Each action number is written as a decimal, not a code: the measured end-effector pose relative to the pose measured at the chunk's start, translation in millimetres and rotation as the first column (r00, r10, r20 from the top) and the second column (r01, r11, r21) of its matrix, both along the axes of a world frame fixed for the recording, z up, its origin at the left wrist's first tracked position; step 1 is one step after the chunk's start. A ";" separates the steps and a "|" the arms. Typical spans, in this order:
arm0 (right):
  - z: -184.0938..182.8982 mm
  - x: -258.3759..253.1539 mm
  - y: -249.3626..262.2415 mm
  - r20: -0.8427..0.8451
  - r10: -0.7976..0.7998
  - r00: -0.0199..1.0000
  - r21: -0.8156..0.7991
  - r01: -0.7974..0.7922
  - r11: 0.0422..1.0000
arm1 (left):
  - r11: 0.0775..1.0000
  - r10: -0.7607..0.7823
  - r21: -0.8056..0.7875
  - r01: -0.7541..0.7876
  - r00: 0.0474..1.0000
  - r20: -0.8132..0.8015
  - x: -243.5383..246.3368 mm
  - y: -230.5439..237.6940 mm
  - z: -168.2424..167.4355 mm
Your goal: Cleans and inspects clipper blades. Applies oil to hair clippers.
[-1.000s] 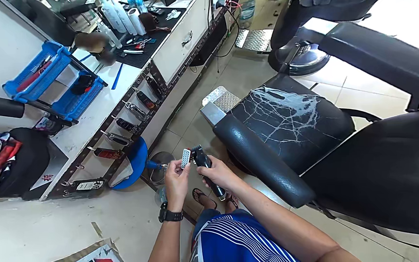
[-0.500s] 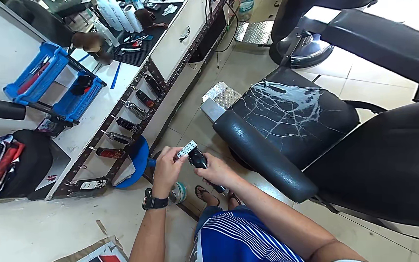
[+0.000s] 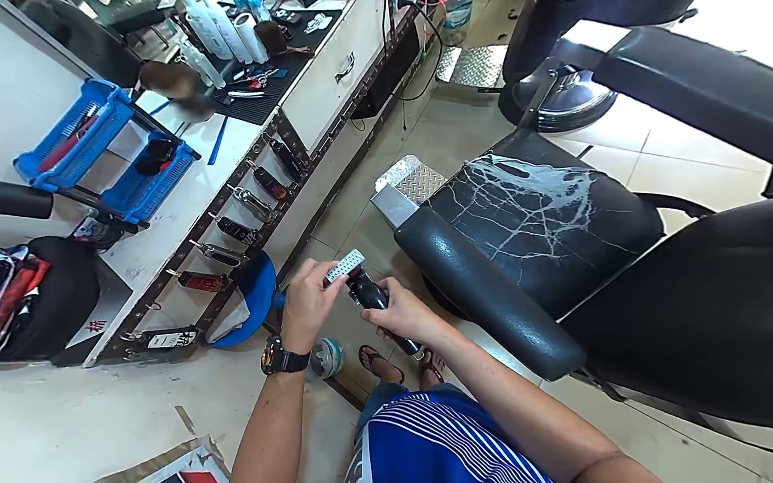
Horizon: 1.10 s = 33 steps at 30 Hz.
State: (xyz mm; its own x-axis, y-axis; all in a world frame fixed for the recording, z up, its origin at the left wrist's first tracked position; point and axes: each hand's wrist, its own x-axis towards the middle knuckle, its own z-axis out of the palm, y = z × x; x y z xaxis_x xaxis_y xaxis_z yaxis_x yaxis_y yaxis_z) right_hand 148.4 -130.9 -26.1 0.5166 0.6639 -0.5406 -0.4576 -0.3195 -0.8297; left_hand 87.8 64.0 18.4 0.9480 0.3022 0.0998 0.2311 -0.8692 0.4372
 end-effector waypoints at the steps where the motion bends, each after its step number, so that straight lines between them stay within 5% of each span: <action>1: -2.0 0.6 -1.8 -0.046 -0.032 0.998 0.052 0.034 0.998 | 0.998 0.056 0.015 -0.057 0.998 0.029 -0.9 6.8 1.5; 4: -16.4 6.7 -16.9 -0.238 -0.070 0.969 0.329 0.149 0.933 | 0.972 0.195 -0.159 -0.171 0.969 0.149 -12.0 19.2 5.3; 7: -42.7 11.3 -28.1 -0.409 0.013 0.912 0.525 0.224 0.821 | 0.819 0.156 -0.574 0.004 0.961 0.229 -26.7 -3.0 1.1; 9: -53.1 10.9 -29.7 -0.510 0.084 0.856 0.571 0.264 0.777 | 0.710 0.081 -0.690 0.138 0.958 0.276 -30.3 -28.7 -8.0; 11: -55.4 7.1 -28.8 -0.570 0.150 0.808 0.606 0.289 0.741 | 0.731 0.047 -0.666 0.149 0.962 0.267 -28.7 -42.2 -20.6; 15: -65.2 3.9 -20.9 -0.666 0.241 0.706 0.692 0.464 0.552 | 0.891 0.205 -0.441 -0.107 0.962 0.181 -28.5 -31.6 -33.2; 21: -62.2 -0.3 -18.9 -0.778 0.281 0.562 0.610 0.567 0.554 | 0.903 -0.014 -0.403 0.150 0.947 0.321 -23.5 -65.0 -30.7; 25: -64.4 3.1 -22.6 -0.750 0.299 0.589 0.647 0.564 0.513 | 0.952 0.088 -0.307 -0.011 0.967 0.238 -29.0 -36.3 -32.0; 29: -64.3 -0.6 -23.9 -0.768 0.316 0.558 0.628 0.559 0.541 | 0.898 -0.086 -0.395 0.192 0.959 0.271 -27.1 -67.8 -21.2; 33: -63.2 4.1 -27.9 -0.702 0.367 0.611 0.704 0.515 0.489 | 0.965 0.064 -0.262 -0.010 0.978 0.201 -33.0 -33.0 -20.5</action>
State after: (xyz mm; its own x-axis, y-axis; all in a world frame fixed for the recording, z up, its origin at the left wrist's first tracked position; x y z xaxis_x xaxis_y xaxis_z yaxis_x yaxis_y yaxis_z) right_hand 152.5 -158.8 -89.3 0.3319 0.9422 0.0456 -0.9433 0.3320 0.0051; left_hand 54.8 31.0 -2.1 0.9027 0.3780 0.2054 0.1423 -0.7129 0.6866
